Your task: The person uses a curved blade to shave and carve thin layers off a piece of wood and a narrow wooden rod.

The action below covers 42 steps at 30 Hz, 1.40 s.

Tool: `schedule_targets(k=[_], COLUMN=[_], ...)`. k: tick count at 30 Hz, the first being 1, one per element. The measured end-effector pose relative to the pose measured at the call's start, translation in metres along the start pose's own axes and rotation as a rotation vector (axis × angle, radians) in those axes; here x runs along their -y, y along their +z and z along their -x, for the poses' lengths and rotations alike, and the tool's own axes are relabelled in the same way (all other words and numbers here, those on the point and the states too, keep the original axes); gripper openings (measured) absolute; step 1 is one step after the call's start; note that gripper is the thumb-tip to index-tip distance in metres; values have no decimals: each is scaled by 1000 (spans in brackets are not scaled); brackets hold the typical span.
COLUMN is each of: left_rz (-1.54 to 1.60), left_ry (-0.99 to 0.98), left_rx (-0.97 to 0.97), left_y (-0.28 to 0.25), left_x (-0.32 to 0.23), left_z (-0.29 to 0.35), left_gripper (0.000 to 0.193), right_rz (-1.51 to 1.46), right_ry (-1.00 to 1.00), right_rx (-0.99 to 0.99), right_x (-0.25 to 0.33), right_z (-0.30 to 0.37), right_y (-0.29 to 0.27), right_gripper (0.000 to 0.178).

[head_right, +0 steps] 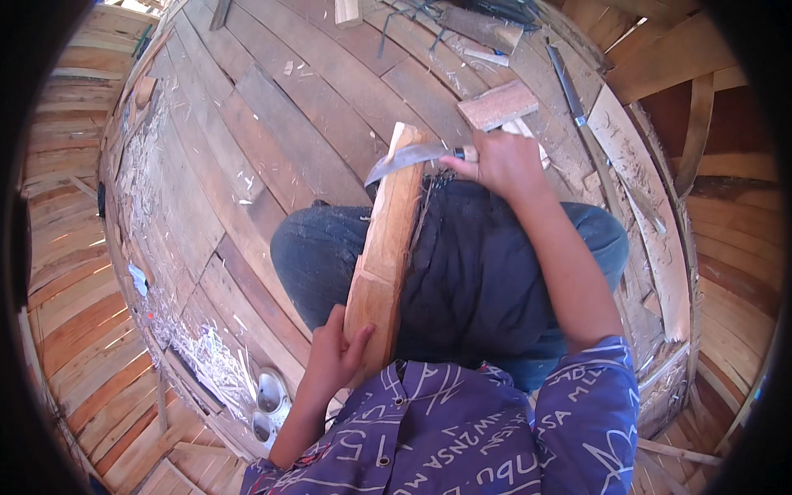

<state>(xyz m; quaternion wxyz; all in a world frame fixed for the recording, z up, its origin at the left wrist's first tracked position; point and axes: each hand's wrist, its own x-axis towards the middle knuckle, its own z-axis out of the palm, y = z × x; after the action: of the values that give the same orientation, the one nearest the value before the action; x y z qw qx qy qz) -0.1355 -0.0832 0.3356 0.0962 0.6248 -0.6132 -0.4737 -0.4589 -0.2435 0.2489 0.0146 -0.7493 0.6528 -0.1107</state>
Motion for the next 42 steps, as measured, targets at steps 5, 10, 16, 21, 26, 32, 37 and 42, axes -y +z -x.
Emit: schedule_targets(k=[5,10,16,21,26,32,37,42], left_rz=[43,20,8,-12,-29,17,24,35], left_ry=[38,-27,-10,-22,-14,-22,-24,-34], left_rx=[6,51,15,27,23,27,-7,31], left_y=[-2,-2,2,1,1,3,1,1], left_x=[4,-1,-2,-3,-3,3,4,4], left_z=[-3,-3,-4,-4,-4,-5,-2,-3], left_gripper=[26,29,29,28,28,28,28,29], right_rz=[-12,-250,-451,-538,-312,-195,75,156], right_ry=[102,173,250,241,9,-89,-189,830], right_rx=[33,102,296,380,180,177,158,-49], right_x=[21,38,42,46,71,71,53,-212], right_z=[16,34,21,22,19,9,-9,-8], right_y=[-8,-15,-28,-32,-32,-31,-16,-24], right_gripper=[67,61,64,65,60,61,64,67])
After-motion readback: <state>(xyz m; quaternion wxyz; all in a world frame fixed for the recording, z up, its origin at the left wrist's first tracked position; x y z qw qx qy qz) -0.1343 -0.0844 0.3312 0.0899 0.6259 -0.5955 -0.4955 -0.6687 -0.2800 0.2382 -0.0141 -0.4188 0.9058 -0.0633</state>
